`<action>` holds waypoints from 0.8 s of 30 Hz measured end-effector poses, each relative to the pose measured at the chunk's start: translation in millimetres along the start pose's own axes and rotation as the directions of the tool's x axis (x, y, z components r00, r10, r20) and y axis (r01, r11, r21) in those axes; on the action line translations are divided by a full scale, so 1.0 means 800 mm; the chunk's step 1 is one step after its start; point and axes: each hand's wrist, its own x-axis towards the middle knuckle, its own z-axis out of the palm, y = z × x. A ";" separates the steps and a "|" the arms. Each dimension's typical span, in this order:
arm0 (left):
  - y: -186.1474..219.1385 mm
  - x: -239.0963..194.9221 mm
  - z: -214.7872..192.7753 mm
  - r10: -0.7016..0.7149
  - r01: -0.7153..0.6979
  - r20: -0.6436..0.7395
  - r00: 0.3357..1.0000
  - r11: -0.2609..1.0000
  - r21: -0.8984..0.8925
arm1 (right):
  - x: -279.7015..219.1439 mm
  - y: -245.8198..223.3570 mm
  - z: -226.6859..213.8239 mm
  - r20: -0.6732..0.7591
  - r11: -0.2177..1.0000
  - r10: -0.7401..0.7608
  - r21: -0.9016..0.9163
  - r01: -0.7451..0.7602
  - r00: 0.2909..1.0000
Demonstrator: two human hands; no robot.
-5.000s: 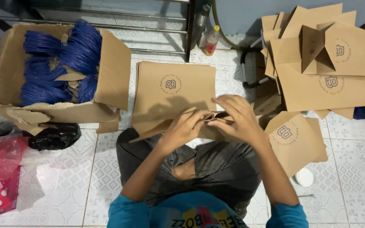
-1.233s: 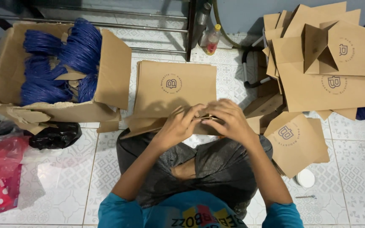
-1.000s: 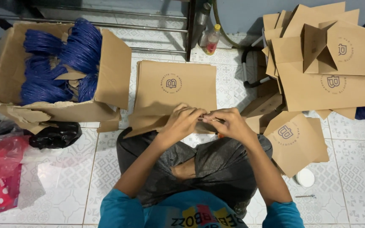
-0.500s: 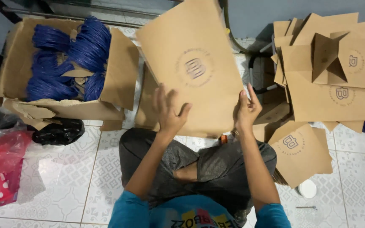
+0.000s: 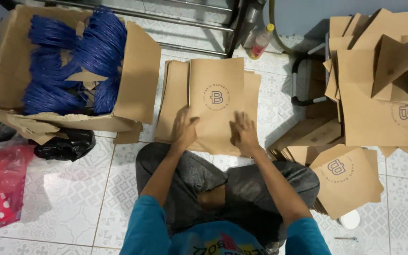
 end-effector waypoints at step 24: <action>-0.103 0.033 0.039 0.512 -0.511 0.325 0.795 0.854 -0.096 | 0.064 0.078 -0.026 0.143 0.758 -0.542 0.510 0.407 0.828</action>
